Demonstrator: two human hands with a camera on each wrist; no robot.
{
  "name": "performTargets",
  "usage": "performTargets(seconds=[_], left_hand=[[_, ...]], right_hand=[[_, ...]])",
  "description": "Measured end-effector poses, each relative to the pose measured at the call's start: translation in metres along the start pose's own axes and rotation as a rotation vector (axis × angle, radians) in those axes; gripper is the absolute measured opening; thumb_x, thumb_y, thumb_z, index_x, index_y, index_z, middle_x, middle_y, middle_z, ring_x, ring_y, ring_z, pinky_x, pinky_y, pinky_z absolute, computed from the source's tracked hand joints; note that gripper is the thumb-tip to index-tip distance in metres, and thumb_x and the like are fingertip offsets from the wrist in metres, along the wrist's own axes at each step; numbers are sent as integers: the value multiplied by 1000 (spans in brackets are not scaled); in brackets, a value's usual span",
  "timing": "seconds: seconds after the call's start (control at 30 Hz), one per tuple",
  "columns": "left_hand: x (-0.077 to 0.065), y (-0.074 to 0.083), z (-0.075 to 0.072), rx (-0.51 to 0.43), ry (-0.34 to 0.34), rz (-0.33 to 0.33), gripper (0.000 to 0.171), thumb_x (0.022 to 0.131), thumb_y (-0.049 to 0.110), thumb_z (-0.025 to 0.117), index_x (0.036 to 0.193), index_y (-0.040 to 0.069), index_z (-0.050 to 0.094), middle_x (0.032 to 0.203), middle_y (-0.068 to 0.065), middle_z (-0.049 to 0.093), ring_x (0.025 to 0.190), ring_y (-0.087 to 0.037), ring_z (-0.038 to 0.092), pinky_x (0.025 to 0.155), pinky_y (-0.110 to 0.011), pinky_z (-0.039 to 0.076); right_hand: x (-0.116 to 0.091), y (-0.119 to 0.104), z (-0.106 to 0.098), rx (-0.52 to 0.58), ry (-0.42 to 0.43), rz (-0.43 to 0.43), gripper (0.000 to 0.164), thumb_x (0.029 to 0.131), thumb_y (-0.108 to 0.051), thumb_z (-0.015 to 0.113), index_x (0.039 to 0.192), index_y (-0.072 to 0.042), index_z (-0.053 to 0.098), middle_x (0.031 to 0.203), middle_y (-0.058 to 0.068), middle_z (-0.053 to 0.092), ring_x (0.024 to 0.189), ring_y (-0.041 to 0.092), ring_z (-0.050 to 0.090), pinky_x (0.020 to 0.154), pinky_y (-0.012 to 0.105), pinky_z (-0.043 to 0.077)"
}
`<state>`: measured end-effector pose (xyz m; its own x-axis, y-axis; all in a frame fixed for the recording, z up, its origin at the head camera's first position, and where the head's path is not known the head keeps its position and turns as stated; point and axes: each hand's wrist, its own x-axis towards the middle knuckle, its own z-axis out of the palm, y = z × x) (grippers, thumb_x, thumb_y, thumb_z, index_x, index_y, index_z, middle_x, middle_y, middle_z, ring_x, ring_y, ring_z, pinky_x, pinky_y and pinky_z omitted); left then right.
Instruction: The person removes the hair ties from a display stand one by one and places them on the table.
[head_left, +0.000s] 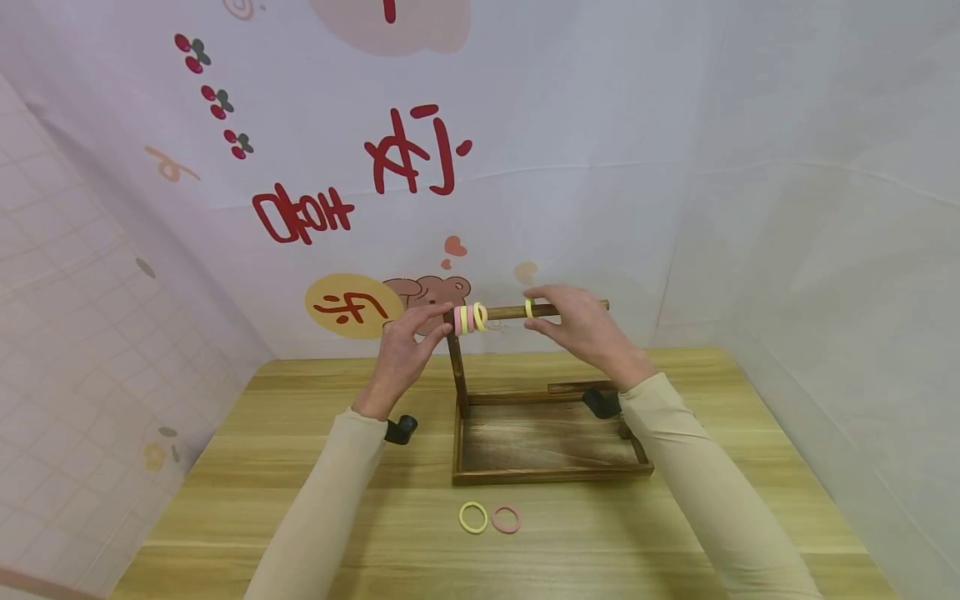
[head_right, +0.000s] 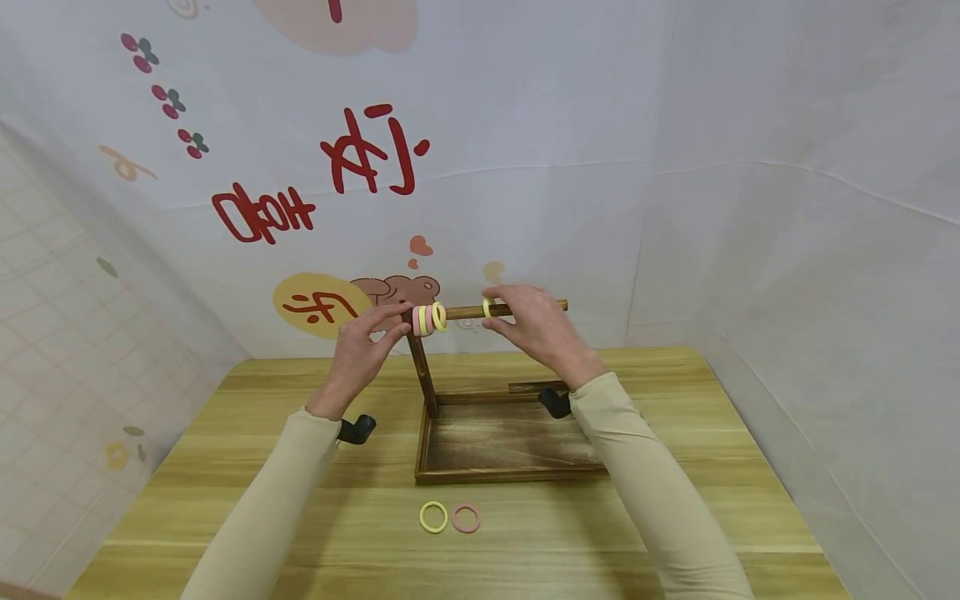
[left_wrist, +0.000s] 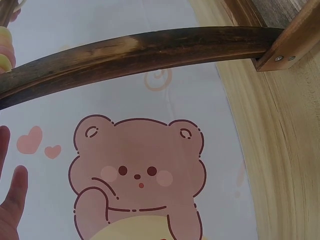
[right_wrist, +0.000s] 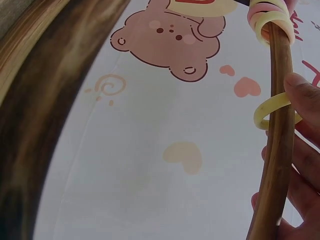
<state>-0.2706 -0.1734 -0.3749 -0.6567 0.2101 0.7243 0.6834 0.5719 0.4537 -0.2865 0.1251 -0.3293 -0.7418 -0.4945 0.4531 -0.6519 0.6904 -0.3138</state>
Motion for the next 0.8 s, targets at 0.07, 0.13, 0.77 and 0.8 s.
performTargets(seconds=[0.07,0.13,0.77,0.8], left_hand=[[0,0,0,0,-1,-1,35,93,7,77,128,3,73,124,-15,73,123,-40,64,102,-56,50],[0,0,-1,1,-1,-2,35,93,7,77,128,3,73,124,-15,73,123,-40,64,102,-57,50],[0,0,-1,7,-11,-13,35,93,8,77,128,4,73,124,-13,73,124,-34,64,104,-53,50],[0,0,-1,7,-9,-11,35,93,8,77,127,4,73,124,-13,73,124,-35,64,104,-54,51]], right_hand=[[-1,0,-1,-3,1,2,48,94,-25,80,135,-4,66,132,14,69,123,35,63,104,53,48],[-1,0,-1,-6,2,4,48,94,-26,80,134,-4,67,132,14,69,122,34,64,104,53,49],[-6,6,-7,10,6,15,48,94,-24,80,135,-5,66,134,14,68,125,35,62,106,53,47],[-6,6,-7,10,6,18,48,94,-24,80,136,-5,66,134,14,68,125,35,62,106,53,47]])
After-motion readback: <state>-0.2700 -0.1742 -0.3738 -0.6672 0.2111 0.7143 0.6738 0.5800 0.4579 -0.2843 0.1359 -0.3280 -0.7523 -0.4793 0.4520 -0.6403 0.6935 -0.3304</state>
